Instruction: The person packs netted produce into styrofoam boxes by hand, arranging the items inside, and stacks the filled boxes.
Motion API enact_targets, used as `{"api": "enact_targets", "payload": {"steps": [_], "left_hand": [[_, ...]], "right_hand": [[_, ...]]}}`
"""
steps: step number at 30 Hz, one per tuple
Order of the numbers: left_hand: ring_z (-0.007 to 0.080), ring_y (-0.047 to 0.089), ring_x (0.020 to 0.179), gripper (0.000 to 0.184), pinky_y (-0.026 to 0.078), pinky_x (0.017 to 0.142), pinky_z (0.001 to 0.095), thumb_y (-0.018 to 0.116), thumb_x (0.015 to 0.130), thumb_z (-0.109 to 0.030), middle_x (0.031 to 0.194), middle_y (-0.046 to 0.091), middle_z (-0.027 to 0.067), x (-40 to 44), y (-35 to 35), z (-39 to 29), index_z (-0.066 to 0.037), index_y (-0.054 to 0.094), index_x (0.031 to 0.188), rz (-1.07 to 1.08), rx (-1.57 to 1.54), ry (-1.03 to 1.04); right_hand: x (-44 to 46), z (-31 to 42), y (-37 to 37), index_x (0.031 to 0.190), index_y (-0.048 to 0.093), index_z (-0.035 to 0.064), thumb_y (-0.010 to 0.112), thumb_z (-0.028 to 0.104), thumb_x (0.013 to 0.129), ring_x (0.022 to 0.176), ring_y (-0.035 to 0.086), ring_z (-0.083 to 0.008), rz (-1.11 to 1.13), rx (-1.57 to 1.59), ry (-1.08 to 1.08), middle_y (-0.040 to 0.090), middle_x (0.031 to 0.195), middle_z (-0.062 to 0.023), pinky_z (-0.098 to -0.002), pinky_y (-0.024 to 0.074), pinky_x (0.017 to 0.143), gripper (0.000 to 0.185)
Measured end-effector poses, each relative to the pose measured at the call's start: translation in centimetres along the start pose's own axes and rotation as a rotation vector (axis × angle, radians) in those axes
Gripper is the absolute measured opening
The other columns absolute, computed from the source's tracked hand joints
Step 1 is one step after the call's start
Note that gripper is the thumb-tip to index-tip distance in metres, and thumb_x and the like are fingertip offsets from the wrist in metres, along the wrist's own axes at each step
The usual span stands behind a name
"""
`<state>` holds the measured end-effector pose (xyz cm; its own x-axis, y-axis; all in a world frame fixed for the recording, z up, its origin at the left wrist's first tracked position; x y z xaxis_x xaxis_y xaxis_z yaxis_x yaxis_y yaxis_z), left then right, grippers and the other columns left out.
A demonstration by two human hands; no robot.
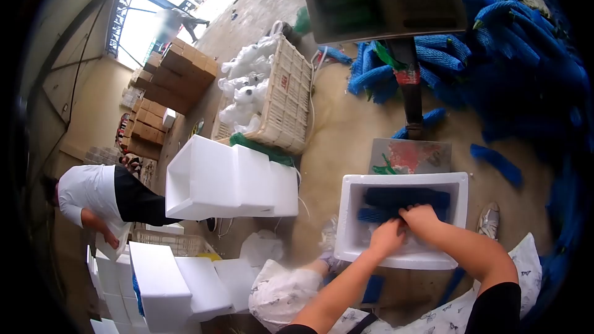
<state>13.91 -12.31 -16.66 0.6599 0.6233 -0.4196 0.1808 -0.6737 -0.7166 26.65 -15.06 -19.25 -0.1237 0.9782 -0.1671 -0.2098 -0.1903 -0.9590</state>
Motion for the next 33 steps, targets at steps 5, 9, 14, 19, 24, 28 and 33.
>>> {"api": "enact_targets", "payload": {"steps": [5,9,14,19,24,28,33], "left_hand": [[0.0334,0.059,0.100,0.030,0.046,0.086,0.0463,0.059,0.084,-0.027,0.108,0.061,0.0147,1.4,1.4,2.3,-0.007,0.062,0.106,-0.005,0.113,0.008],[0.0338,0.058,0.102,0.029,0.047,0.084,0.0472,0.052,0.089,-0.030,0.111,0.061,0.0165,0.9,0.9,1.2,-0.012,0.061,0.110,0.119,0.327,0.188],[0.0352,0.061,0.095,0.034,0.048,0.080,0.0490,0.039,0.095,-0.030,0.103,0.064,0.0171,2.3,2.5,1.2,-0.010,0.066,0.101,0.052,0.461,0.181],[0.0380,0.059,0.103,0.042,0.043,0.092,0.0477,0.039,0.093,-0.038,0.106,0.063,0.0208,3.3,3.5,4.8,-0.005,0.064,0.101,0.110,0.325,-0.051],[0.0301,0.053,0.113,0.042,0.035,0.099,0.0453,0.038,0.093,-0.039,0.119,0.058,0.0135,2.2,3.3,3.2,-0.009,0.059,0.114,0.068,0.362,-0.104],[0.0284,0.053,0.110,0.039,0.034,0.098,0.0451,0.038,0.093,-0.038,0.113,0.058,0.0122,2.0,3.5,3.8,-0.011,0.058,0.112,0.119,0.394,-0.039],[0.0292,0.053,0.107,0.035,0.033,0.100,0.0435,0.042,0.093,-0.035,0.112,0.058,0.0104,1.2,2.8,2.7,-0.010,0.056,0.114,0.089,0.364,-0.020]], "right_hand": [[1.9,0.6,3.3,0.089,0.073,0.0111,0.058,0.017,0.080,0.085,0.069,-0.0288,0.390,0.163,0.195,0.070,0.094,-0.0133,-0.0423,0.0563,0.069,0.018],[-4.2,3.1,-5.8,0.107,0.065,0.0085,0.060,0.039,0.083,0.095,0.065,-0.0314,0.447,0.115,-0.389,0.065,0.108,-0.0138,-0.0455,0.0525,0.072,0.039],[-11.3,-2.2,-5.8,0.082,0.066,0.0113,0.050,0.062,0.084,0.071,0.064,-0.0309,0.413,0.145,-0.532,0.066,0.076,-0.0094,-0.0415,0.0480,0.060,0.053],[-10.7,-2.7,-4.3,0.068,0.065,0.0151,0.040,0.071,0.084,0.069,0.063,-0.0305,0.352,0.158,-0.613,0.064,0.067,-0.0093,-0.0424,0.0469,0.059,0.063],[-10.8,-3.4,-10.4,0.091,0.062,0.0143,0.060,0.037,0.086,0.070,0.063,-0.0301,-0.111,0.383,-0.548,0.062,0.078,-0.0073,-0.0393,0.0494,0.060,0.023],[-10.6,-15.9,-13.6,0.090,0.059,0.0095,0.058,0.001,0.074,0.069,0.059,-0.0330,-0.794,0.298,0.017,0.059,0.080,-0.0110,-0.0400,0.0478,0.062,0.019],[-9.6,-38.9,1.5,0.125,0.048,0.0095,0.055,-0.006,0.076,0.126,0.043,-0.0298,-0.532,0.065,0.752,0.046,0.133,-0.0092,-0.0400,0.0446,0.096,0.052]]}}
Point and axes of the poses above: each hand's wrist, its own x-axis towards the middle knuckle, its own y-axis out of the palm, z = x × y, the point moved 3 cm from there along x, towards the middle knuckle
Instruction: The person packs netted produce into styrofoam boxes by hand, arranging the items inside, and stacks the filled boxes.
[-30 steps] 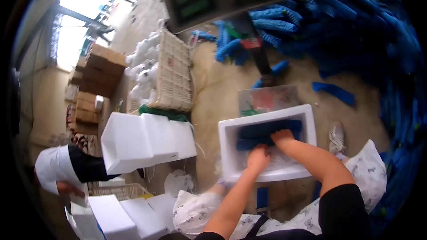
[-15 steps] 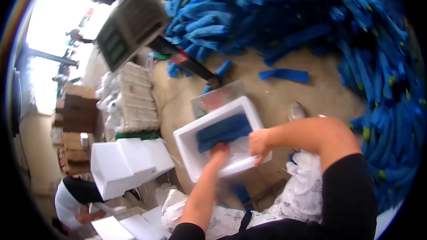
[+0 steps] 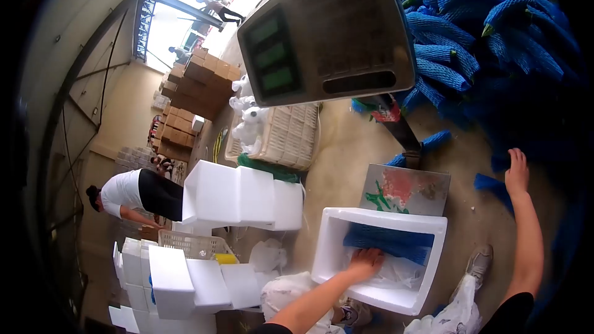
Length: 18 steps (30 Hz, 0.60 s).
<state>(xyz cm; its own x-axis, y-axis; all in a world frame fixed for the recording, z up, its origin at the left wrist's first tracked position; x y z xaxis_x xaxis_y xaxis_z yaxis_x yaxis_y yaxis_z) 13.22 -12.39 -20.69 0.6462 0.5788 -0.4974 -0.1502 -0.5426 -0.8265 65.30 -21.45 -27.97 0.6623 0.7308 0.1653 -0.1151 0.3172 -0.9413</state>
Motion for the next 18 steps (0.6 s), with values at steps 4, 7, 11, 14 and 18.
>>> {"api": "enact_targets", "payload": {"steps": [4,7,11,14,18], "left_hand": [[0.0297,0.053,0.105,0.031,0.034,0.098,0.0430,0.046,0.091,-0.033,0.110,0.058,0.0111,-0.3,-0.3,-0.2,-0.010,0.057,0.110,-0.106,-0.004,-0.022],[0.0303,0.054,0.102,0.029,0.035,0.097,0.0439,0.049,0.090,-0.032,0.108,0.059,0.0109,-0.3,-0.5,-0.3,-0.011,0.057,0.109,-0.067,-0.034,-0.018],[0.0297,0.054,0.103,0.030,0.035,0.099,0.0439,0.051,0.090,-0.033,0.106,0.059,0.0086,-0.2,-0.1,-0.2,-0.015,0.060,0.112,-0.056,-0.043,-0.076],[0.0292,0.054,0.104,0.028,0.035,0.101,0.0449,0.052,0.089,-0.033,0.106,0.060,0.0073,-0.4,0.0,-0.8,-0.016,0.062,0.109,-0.172,-0.077,-0.124],[0.0297,0.053,0.108,0.025,0.033,0.103,0.0466,0.053,0.087,-0.032,0.105,0.063,0.0063,0.0,-0.7,-1.9,-0.014,0.065,0.099,-0.138,0.048,-0.208]], "right_hand": [[6.1,-6.1,6.4,0.138,0.042,0.0129,0.053,-0.005,0.081,0.130,0.041,-0.0261,0.133,-0.385,0.073,0.043,0.140,-0.0084,-0.0402,0.0329,0.109,0.060],[7.7,-13.8,15.2,0.125,0.057,0.0129,0.041,0.009,0.092,0.116,0.054,-0.0272,0.314,-0.640,0.007,0.060,0.122,-0.0119,-0.0410,0.0363,0.104,0.037],[7.6,-19.0,21.7,0.136,0.047,0.0118,0.044,0.003,0.091,0.109,0.059,-0.0265,0.516,-0.601,-0.002,0.057,0.124,-0.0135,-0.0372,0.0506,0.086,0.046],[7.0,-16.1,18.0,0.147,0.027,0.0103,0.042,0.005,0.093,0.126,0.045,-0.0278,0.650,-0.541,-0.110,0.037,0.145,-0.0150,-0.0369,0.0378,0.103,0.056],[8.7,-13.0,14.2,0.148,0.024,0.0078,0.041,0.009,0.094,0.129,0.042,-0.0307,0.728,-0.515,-0.147,0.034,0.147,-0.0167,-0.0380,0.0344,0.107,0.057]]}}
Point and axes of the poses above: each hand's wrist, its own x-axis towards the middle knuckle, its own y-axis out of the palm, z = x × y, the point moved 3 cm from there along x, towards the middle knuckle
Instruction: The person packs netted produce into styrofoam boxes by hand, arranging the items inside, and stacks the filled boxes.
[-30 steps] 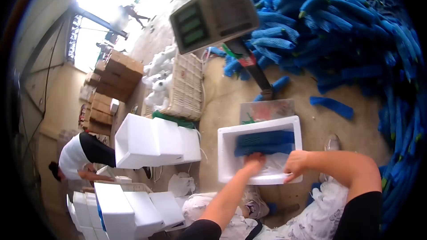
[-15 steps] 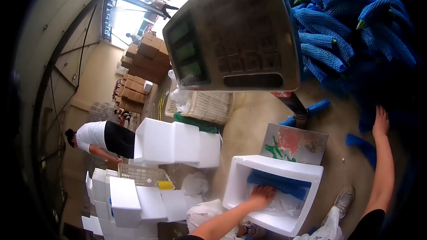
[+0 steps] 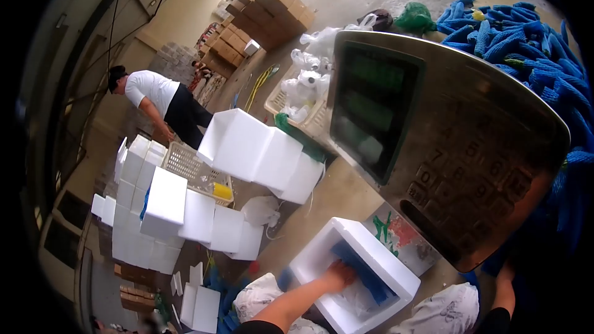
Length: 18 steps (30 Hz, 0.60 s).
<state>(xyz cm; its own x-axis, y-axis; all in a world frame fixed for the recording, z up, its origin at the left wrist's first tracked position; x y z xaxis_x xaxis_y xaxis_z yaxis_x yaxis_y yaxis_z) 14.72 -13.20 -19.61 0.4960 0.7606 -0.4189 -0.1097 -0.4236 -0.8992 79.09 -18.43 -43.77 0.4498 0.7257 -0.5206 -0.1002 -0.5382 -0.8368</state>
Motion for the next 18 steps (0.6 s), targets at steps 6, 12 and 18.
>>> {"api": "enact_targets", "payload": {"steps": [6,12,18], "left_hand": [[0.0291,0.052,0.110,0.022,0.030,0.106,0.0519,0.054,0.084,-0.029,0.105,0.062,0.0055,0.3,1.4,0.1,-0.013,0.065,0.095,-0.125,0.006,-0.092],[0.0250,0.051,0.115,0.027,0.017,0.107,0.0662,0.045,0.090,-0.039,0.106,0.061,0.0024,0.1,4.3,-0.1,-0.023,0.067,0.095,-0.175,0.050,-0.096],[0.0222,0.045,0.128,0.047,0.013,0.109,0.0656,0.050,0.090,-0.047,0.132,0.054,0.0092,1.5,-0.2,0.0,-0.015,0.059,0.123,0.359,-0.213,-0.177]], "right_hand": [[-8.2,3.8,-13.3,0.144,0.031,0.0031,0.062,0.010,0.081,0.122,0.049,-0.0387,-0.101,0.222,-0.256,0.048,0.135,-0.0212,-0.0419,0.0391,0.103,0.070],[-20.8,7.5,-29.4,0.129,0.042,0.0028,0.059,-0.003,0.062,0.093,0.055,-0.0223,-0.603,1.102,-0.706,0.057,0.104,-0.0119,-0.0315,0.0440,0.089,0.070],[-35.5,20.4,-37.5,0.132,0.036,0.0038,0.064,0.001,0.065,0.093,0.055,-0.0190,-0.621,1.297,-0.859,0.056,0.103,-0.0097,-0.0311,0.0448,0.087,0.073]]}}
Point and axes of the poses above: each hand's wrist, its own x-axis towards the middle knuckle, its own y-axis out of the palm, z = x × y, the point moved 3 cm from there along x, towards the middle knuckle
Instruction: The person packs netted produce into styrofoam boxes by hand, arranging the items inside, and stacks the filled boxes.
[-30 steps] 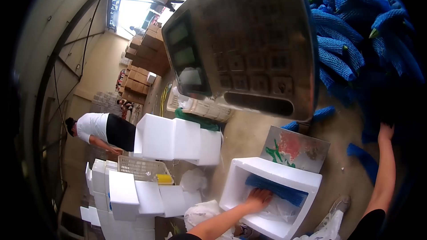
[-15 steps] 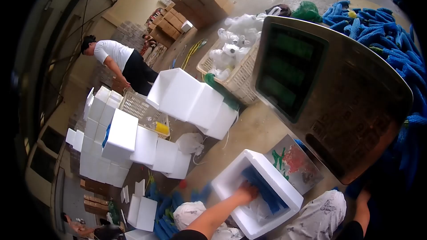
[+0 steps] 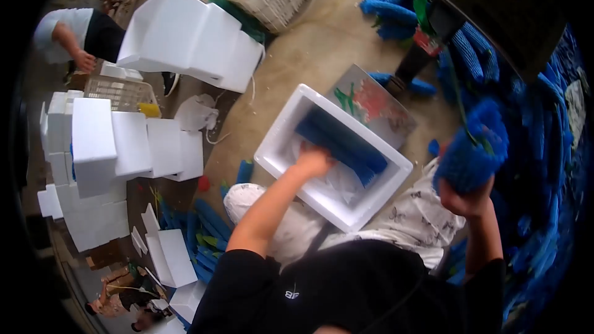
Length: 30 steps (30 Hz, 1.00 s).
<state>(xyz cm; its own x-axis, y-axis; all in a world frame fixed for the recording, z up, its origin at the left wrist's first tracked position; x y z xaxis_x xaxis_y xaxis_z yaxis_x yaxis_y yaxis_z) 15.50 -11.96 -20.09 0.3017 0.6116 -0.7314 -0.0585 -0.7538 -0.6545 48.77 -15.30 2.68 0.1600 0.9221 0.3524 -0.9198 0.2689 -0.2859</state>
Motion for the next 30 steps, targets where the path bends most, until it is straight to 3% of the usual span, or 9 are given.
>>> {"api": "enact_targets", "payload": {"steps": [4,6,9,10,16,19,24,26,30], "left_hand": [[0.0209,0.041,0.131,0.053,0.013,0.110,0.0634,0.053,0.087,-0.048,0.137,0.050,0.0068,-1.9,-0.5,2.4,-0.020,0.051,0.133,-0.004,0.012,0.167],[0.0203,0.029,0.139,0.063,0.010,0.112,0.0615,0.054,0.086,-0.050,0.147,0.039,0.0049,-2.8,-1.4,1.2,-0.021,0.042,0.140,0.130,0.226,0.133],[0.0232,0.010,0.145,0.077,0.000,0.113,0.0590,0.053,0.086,-0.053,0.157,0.018,0.0045,-3.2,-1.2,0.5,-0.017,0.028,0.148,0.046,0.308,0.065],[0.0241,0.014,0.145,0.077,-0.001,0.113,0.0581,0.054,0.086,-0.053,0.156,0.021,0.0057,-2.5,-0.9,0.7,-0.017,0.027,0.149,0.092,0.247,0.085],[0.0269,0.037,0.134,0.057,0.014,0.115,0.0502,0.059,0.084,-0.045,0.138,0.050,0.0108,-4.7,-2.1,3.2,-0.012,0.056,0.130,0.156,-0.145,0.095],[0.0300,0.052,0.117,0.043,0.043,0.099,0.0422,0.061,0.083,-0.036,0.125,0.057,0.0140,-4.9,-2.0,3.7,-0.008,0.063,0.116,-0.066,0.153,0.190],[0.0284,0.058,0.103,0.038,0.053,0.081,0.0410,0.071,0.075,-0.026,0.114,0.058,0.0117,-6.3,-3.7,0.9,-0.009,0.062,0.108,-0.070,0.140,0.118],[0.0294,0.059,0.101,0.041,0.054,0.076,0.0408,0.073,0.070,-0.014,0.115,0.057,0.0125,-6.2,-6.6,0.6,-0.009,0.059,0.109,-0.474,0.024,0.103],[0.0310,0.063,0.092,0.044,0.054,0.070,0.0418,0.070,0.068,-0.003,0.114,0.056,0.0137,-2.0,-6.6,2.4,-0.009,0.058,0.109,-0.345,0.085,0.315]], "right_hand": [[5.4,6.7,16.0,0.141,0.028,0.0043,0.070,0.006,0.066,0.100,0.055,-0.0171,0.587,0.523,0.009,0.058,0.112,-0.0093,-0.0310,0.0439,0.091,0.086],[5.5,4.7,23.6,0.125,0.039,0.0068,0.066,0.009,0.068,0.083,0.054,-0.0151,0.692,0.504,0.127,0.059,0.091,-0.0098,-0.0292,0.0456,0.078,0.063],[-1.1,-7.0,30.5,0.123,0.043,0.0052,0.072,0.034,0.074,0.098,0.059,-0.0415,0.869,-0.089,0.421,0.061,0.107,-0.0242,-0.0432,0.0467,0.085,0.064],[-4.7,-10.8,30.6,0.126,0.043,0.0031,0.074,0.041,0.074,0.103,0.058,-0.0425,0.722,-0.227,0.241,0.058,0.114,-0.0266,-0.0438,0.0466,0.088,0.071],[-6.5,-9.6,26.0,0.125,0.044,-0.0015,0.061,0.050,0.082,0.099,0.060,-0.0407,1.041,-0.412,0.437,0.059,0.108,-0.0280,-0.0427,0.0473,0.088,0.070],[-8.1,-10.5,26.9,0.114,0.049,-0.0038,0.060,0.043,0.086,0.094,0.063,-0.0376,1.181,-0.444,0.385,0.063,0.096,-0.0260,-0.0432,0.0501,0.081,0.055],[-9.0,-10.6,27.9,0.105,0.051,-0.0016,0.061,0.036,0.086,0.089,0.064,-0.0345,1.020,-0.658,0.372,0.065,0.095,-0.0199,-0.0434,0.0514,0.075,0.043],[-9.4,-10.1,27.7,0.106,0.051,-0.0012,0.061,0.032,0.085,0.088,0.064,-0.0343,0.951,-0.636,0.308,0.064,0.094,-0.0186,-0.0429,0.0518,0.075,0.041],[-10.2,-10.0,23.8,0.103,0.053,-0.0013,0.063,0.025,0.082,0.088,0.064,-0.0322,0.922,-0.659,-0.011,0.063,0.095,-0.0175,-0.0417,0.0523,0.073,0.035]]}}
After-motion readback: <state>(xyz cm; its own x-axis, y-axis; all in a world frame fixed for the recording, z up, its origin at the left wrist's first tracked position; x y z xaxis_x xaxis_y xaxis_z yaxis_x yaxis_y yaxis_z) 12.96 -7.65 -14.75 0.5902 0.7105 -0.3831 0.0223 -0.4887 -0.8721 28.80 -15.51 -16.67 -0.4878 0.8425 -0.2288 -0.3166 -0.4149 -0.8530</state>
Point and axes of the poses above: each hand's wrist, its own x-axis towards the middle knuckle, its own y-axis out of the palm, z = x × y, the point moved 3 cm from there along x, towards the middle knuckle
